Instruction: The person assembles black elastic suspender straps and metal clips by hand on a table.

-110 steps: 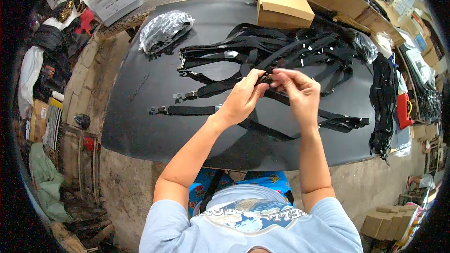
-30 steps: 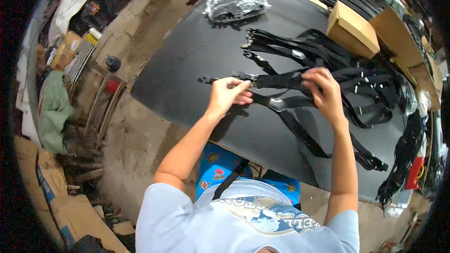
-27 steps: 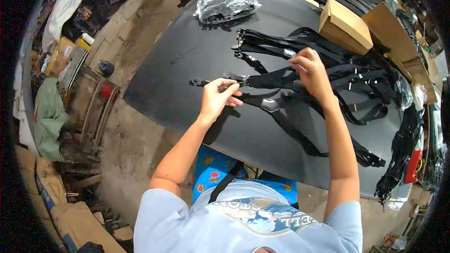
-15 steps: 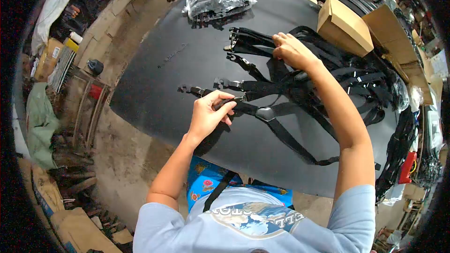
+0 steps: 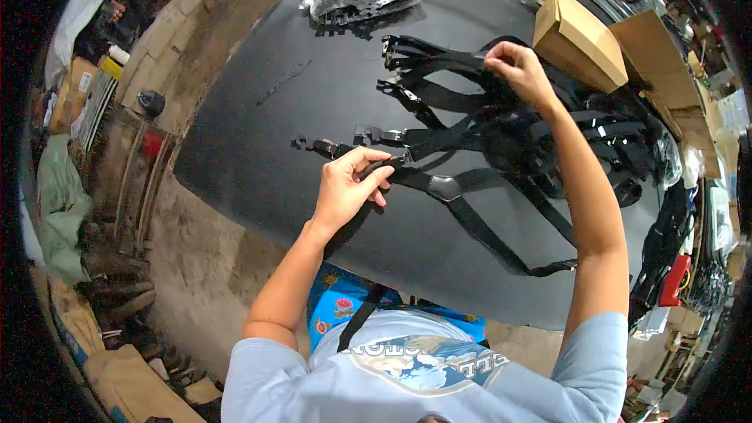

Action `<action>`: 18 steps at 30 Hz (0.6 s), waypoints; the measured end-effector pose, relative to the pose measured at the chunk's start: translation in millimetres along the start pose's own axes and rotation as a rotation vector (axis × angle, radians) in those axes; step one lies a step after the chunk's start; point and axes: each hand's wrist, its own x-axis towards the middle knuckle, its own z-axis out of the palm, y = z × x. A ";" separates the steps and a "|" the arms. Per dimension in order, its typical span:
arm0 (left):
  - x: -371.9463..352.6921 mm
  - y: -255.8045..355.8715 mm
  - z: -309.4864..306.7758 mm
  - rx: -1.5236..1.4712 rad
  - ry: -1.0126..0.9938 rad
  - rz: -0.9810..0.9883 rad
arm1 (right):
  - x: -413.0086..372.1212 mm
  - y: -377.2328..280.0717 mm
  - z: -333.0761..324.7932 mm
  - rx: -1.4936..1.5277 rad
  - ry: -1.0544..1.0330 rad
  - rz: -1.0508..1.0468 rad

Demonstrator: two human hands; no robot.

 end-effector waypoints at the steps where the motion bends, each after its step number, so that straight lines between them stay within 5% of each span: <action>1: 0.8 -0.9 0.8 -0.004 0.011 0.012 | -4.5 4.9 0.7 0.025 0.021 -0.003; 5: -1.9 11.3 0.2 0.068 0.025 -0.021 | -18.1 6.2 10.7 0.246 0.066 0.083; 7: 0.9 17.4 3.2 0.539 0.242 0.319 | -23.2 4.8 15.4 0.391 0.122 0.099; 10: 12.8 45.8 10.5 0.805 0.423 0.607 | -25.7 9.0 19.9 0.295 0.181 0.066; 14: 39.4 68.5 22.3 1.149 0.471 0.600 | -36.9 -2.3 21.4 0.290 0.307 0.116; 18: 91.1 77.4 66.2 0.668 0.238 0.837 | -50.7 -8.7 24.3 0.122 0.397 0.071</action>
